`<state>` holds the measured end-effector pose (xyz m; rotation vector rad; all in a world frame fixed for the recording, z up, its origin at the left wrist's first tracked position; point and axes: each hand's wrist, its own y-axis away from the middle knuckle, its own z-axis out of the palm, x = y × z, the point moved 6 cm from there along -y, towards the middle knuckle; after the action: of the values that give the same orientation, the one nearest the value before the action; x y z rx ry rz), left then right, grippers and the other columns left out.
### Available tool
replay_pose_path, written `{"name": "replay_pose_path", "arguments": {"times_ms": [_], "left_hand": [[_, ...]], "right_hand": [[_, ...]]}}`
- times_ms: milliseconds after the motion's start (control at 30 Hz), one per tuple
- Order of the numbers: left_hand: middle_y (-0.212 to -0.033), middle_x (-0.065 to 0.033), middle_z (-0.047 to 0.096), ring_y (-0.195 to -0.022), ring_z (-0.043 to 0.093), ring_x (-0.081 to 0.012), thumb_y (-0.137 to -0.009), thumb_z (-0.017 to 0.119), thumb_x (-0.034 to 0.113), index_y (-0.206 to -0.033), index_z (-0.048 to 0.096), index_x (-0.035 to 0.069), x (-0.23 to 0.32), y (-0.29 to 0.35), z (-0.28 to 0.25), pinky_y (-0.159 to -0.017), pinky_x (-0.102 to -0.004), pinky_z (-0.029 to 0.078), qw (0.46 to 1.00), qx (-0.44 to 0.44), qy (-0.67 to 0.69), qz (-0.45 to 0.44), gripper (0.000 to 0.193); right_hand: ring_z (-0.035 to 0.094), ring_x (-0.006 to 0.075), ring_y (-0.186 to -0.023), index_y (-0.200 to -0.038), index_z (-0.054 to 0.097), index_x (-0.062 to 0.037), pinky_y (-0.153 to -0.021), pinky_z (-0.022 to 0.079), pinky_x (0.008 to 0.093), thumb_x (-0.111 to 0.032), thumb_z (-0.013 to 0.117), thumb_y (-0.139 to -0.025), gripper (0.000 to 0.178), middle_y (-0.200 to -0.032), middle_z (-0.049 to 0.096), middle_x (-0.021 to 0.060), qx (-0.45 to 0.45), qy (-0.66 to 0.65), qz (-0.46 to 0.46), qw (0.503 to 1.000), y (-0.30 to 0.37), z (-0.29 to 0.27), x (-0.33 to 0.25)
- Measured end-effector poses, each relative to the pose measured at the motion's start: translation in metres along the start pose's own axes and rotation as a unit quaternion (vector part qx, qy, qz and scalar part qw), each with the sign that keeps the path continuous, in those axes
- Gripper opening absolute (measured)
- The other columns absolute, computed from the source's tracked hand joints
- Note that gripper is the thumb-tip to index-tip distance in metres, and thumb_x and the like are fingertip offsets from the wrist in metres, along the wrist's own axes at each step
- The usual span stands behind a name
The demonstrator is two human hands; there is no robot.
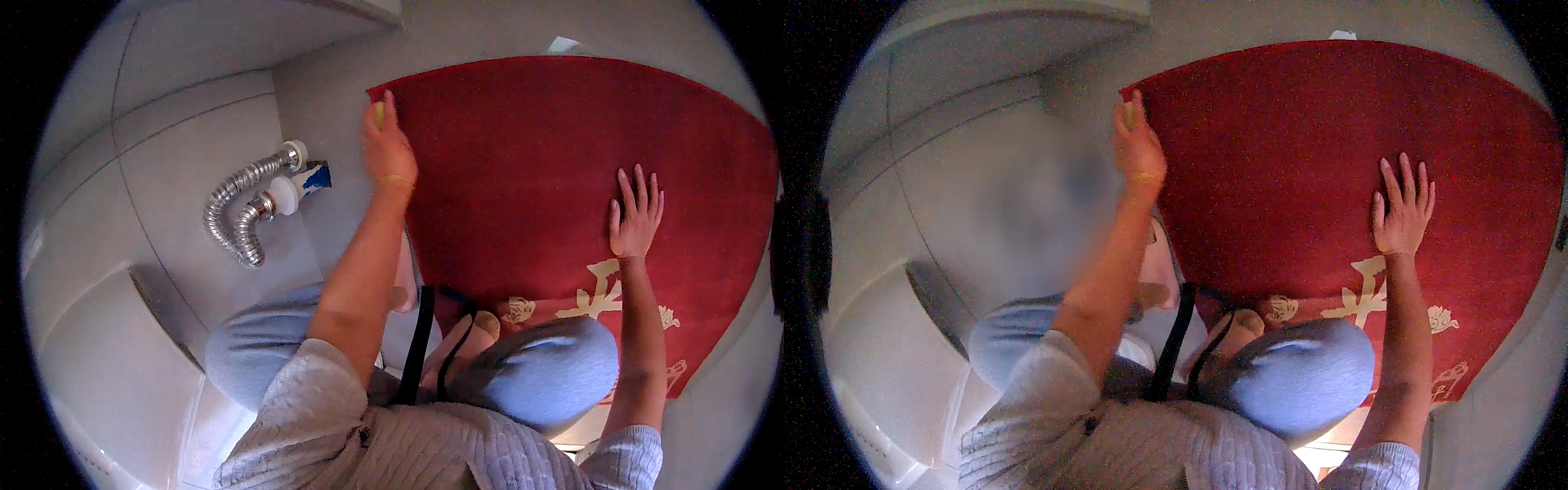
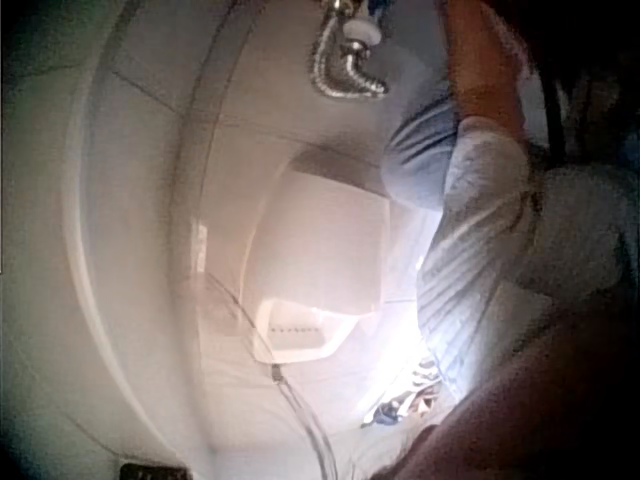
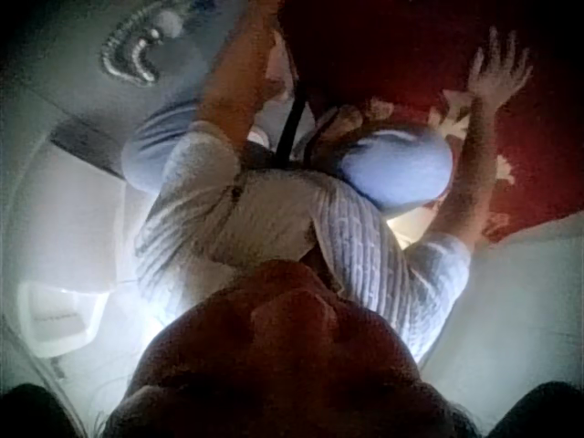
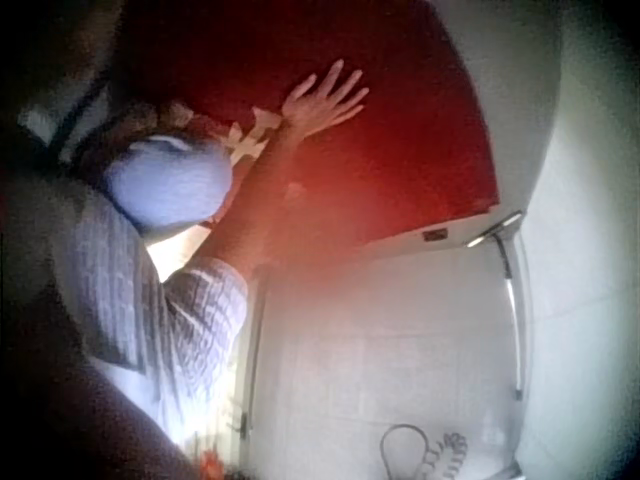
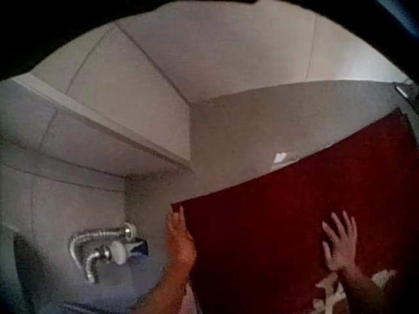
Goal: The person scrubs a red bathroom mat with a yellow brush, then sprays the mat with a handheld shower head, and continues scrubbing the mat.
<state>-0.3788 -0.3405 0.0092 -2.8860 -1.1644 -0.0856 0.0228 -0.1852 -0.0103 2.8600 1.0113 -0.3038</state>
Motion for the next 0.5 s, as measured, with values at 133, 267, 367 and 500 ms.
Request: {"name": "replay_pose_path", "arguments": {"times_ms": [133,267,367,500], "left_hand": [[-0.149,-0.0131,0.035,-0.111,0.052,-0.0416,-0.087,0.048,-0.001,-0.15,0.035,0.035,0.053,0.112,0.019,-0.093,-0.0495,0.051,0.972,-0.212,0.02,0.104,0.074],[-0.149,-0.0089,0.037,-0.111,0.053,-0.0439,-0.085,0.049,0.001,-0.151,0.032,0.036,0.057,0.151,0.026,-0.092,-0.0484,0.053,0.924,-0.297,0.004,0.241,0.076],[-0.143,-0.0076,0.043,-0.104,0.056,-0.0366,-0.083,0.054,-0.001,-0.15,0.033,0.033,0.043,0.062,0.026,-0.085,-0.0459,0.056,0.974,-0.12,-0.025,0.193,0.077],[-0.14,-0.0098,0.045,-0.106,0.056,-0.0357,-0.089,0.053,0.002,-0.147,0.039,0.029,0.044,0.005,-0.002,-0.086,-0.0428,0.055,0.991,-0.004,0.019,0.135,0.066]], "right_hand": [[0.025,0.0277,-0.147,-0.144,0.048,-0.0332,-0.121,0.014,0.048,-0.031,0.049,-0.095,0.049,-0.156,0.035,-0.0026,0.002,0.01,0.008,1.0,0.008,-0.002,0.008],[0.025,0.0275,-0.147,-0.144,0.047,-0.0333,-0.121,0.014,0.0481,-0.031,0.049,-0.095,0.049,-0.156,0.035,-0.0031,0.005,0.007,0.01,1.0,0.01,0.0,0.012],[0.025,0.0272,-0.147,-0.144,0.047,-0.0337,-0.121,0.014,0.0478,-0.03,0.049,-0.095,0.049,-0.156,0.035,-0.0033,-0.003,0.007,0.01,1.0,0.005,0.001,0.006],[0.026,0.0268,-0.146,-0.143,0.048,-0.0343,-0.121,0.015,0.0469,-0.03,0.05,-0.094,0.049,-0.155,0.036,-0.0034,0.009,-0.001,0.004,1.0,0.003,0.003,0.004]]}}
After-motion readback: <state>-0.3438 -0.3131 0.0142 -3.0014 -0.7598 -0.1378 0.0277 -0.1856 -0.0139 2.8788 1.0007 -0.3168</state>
